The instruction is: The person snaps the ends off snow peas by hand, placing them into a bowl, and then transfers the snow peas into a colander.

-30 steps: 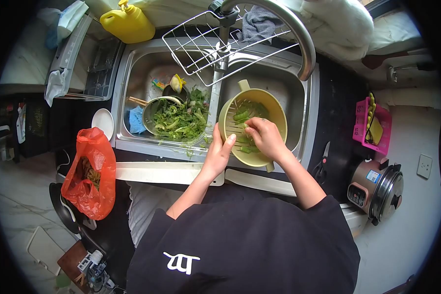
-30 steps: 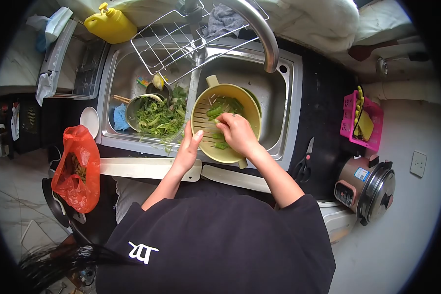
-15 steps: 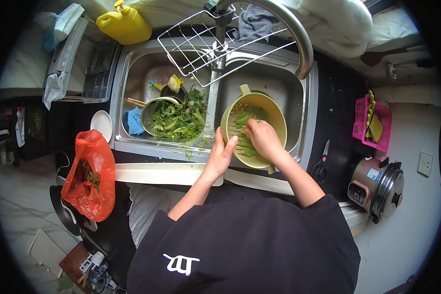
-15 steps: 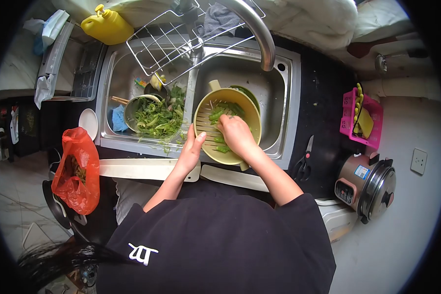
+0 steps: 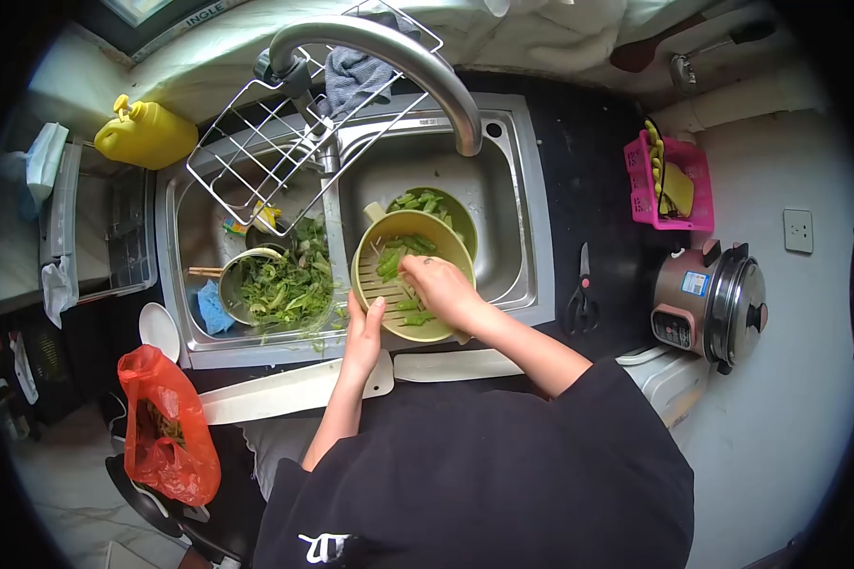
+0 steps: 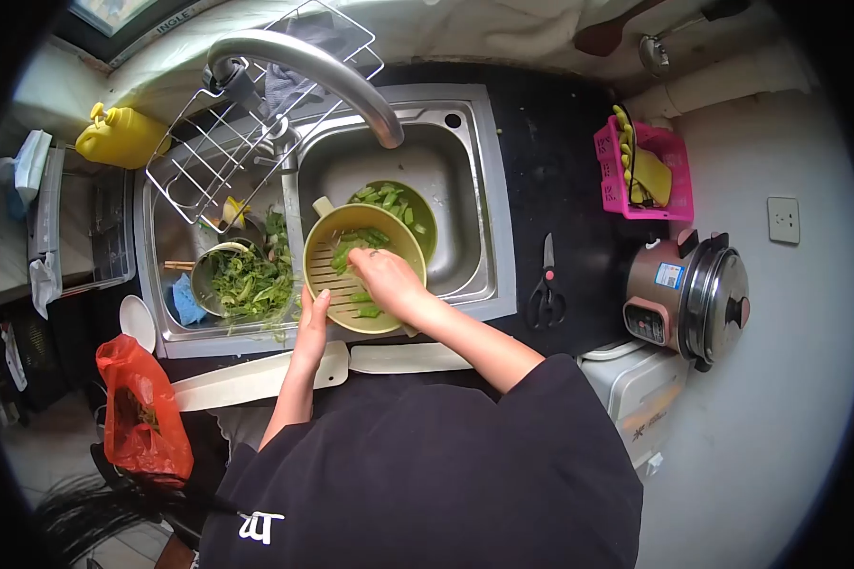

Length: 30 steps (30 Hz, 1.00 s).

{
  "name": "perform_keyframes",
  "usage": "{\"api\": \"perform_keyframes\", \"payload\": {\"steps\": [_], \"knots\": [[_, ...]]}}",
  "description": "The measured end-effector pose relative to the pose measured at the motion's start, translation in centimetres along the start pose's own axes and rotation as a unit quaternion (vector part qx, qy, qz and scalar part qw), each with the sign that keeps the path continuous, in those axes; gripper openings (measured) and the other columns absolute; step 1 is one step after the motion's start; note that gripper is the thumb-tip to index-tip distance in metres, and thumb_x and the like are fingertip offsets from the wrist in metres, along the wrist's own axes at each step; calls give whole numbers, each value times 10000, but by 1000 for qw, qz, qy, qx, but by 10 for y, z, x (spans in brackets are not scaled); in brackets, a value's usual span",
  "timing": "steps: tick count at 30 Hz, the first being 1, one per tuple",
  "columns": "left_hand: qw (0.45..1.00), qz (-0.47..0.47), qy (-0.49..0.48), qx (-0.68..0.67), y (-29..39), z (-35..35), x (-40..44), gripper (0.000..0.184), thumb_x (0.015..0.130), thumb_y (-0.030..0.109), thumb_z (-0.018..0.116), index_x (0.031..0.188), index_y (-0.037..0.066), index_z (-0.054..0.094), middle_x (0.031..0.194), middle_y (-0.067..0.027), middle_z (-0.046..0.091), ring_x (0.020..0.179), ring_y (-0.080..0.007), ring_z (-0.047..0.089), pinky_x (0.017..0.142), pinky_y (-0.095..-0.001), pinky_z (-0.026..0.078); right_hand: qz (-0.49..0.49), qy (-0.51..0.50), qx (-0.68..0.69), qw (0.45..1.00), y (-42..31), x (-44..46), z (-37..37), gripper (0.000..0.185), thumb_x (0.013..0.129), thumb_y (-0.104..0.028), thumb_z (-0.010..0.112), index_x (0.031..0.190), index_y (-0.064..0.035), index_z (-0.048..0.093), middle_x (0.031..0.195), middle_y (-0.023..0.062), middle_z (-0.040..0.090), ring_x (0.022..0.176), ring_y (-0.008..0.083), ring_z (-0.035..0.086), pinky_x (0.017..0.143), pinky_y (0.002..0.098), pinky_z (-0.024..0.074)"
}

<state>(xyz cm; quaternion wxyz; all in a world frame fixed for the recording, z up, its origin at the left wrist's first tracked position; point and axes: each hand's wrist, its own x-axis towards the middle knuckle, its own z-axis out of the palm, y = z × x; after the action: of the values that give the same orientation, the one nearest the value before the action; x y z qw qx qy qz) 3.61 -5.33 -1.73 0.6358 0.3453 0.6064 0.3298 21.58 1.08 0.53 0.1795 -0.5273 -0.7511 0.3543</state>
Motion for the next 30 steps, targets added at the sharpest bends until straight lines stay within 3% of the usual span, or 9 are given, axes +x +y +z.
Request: {"api": "perform_keyframes", "payload": {"steps": [5, 12, 14, 16, 18, 20, 23, 25, 30], "knots": [[999, -29, -5, -14, 1, 0, 0, 696, 946, 482, 442, 1485, 120, 193, 1394, -127, 381, 1249, -234, 426, 1001, -379, 377, -27, -6, 15, 999, 8, -3, 10, 134, 877, -79, 554, 997, -18, 550, 895, 178, 633, 872, 366, 613, 752, 444, 479], [998, -20, -10, -53, -10, -2, 3, 652, 967, 421, 452, 1444, 37, 226, 1391, -154, 381, 1261, -245, 393, 1034, -336, 329, -24, -19, 87, 996, -7, -1, 5, 196, 841, -26, 571, 1037, -28, 586, 981, 163, 594, 930, 355, 590, 795, 424, 470], [996, -62, -32, -46, -13, 0, 4, 702, 945, 510, 445, 1482, 134, 196, 1391, -113, 380, 1249, -208, 421, 1007, -371, 382, -65, -12, 133, 989, -41, 16, 0, 214, 827, -10, 562, 1038, -31, 598, 984, 163, 593, 950, 346, 584, 807, 418, 463], [993, -48, -25, -106, -37, 2, 9, 705, 958, 499, 443, 1477, 89, 198, 1384, -100, 380, 1231, -188, 426, 1001, -346, 382, -114, -26, 169, 979, -80, 41, 10, 302, 805, 10, 551, 1103, -24, 589, 1054, 170, 595, 992, 353, 579, 838, 413, 468], [994, -48, -83, -58, -84, -12, 23, 548, 992, 455, 411, 1317, 14, 434, 1295, -97, 501, 1169, -155, 482, 955, -322, 414, -205, -8, 166, 965, -106, 67, 44, 414, 780, 39, 528, 1189, -19, 563, 1153, 185, 582, 1057, 363, 566, 895, 402, 467], [978, -120, -106, -130, -66, -6, 18, 526, 1007, 380, 402, 1433, 86, 307, 1355, -101, 464, 1224, -174, 473, 1012, -348, 388, -265, 66, 72, 959, -122, 67, 47, 504, 753, 48, 521, 1253, -16, 532, 1221, 196, 562, 1102, 365, 554, 942, 395, 456], [978, -138, -86, -128, -39, 2, 9, 553, 984, 443, 393, 1378, 57, 368, 1280, -119, 539, 1164, -216, 531, 994, -376, 402, -186, 108, 88, 973, -87, 45, -14, 438, 757, 2, 564, 1190, -58, 585, 1193, 165, 582, 1098, 340, 557, 928, 400, 463], [978, -146, -68, -132, -31, 1, 8, 643, 957, 528, 369, 1378, 42, 382, 1315, -141, 527, 1178, -251, 537, 1000, -406, 403, -80, 269, -5, 960, -18, 14, -71, 276, 779, -16, 552, 1042, -38, 632, 1057, 152, 627, 995, 331, 589, 877, 408, 473], [981, -128, -69, -132, -26, -2, 14, 646, 949, 516, 401, 1380, 40, 337, 1316, -160, 510, 1193, -260, 524, 1017, -412, 395, 283, 370, -279, 840, 191, -122, -153, 229, 835, -139, 653, 1039, -38, 626, 1052, 176, 563, 938, 360, 584, 813, 419, 476]]}}
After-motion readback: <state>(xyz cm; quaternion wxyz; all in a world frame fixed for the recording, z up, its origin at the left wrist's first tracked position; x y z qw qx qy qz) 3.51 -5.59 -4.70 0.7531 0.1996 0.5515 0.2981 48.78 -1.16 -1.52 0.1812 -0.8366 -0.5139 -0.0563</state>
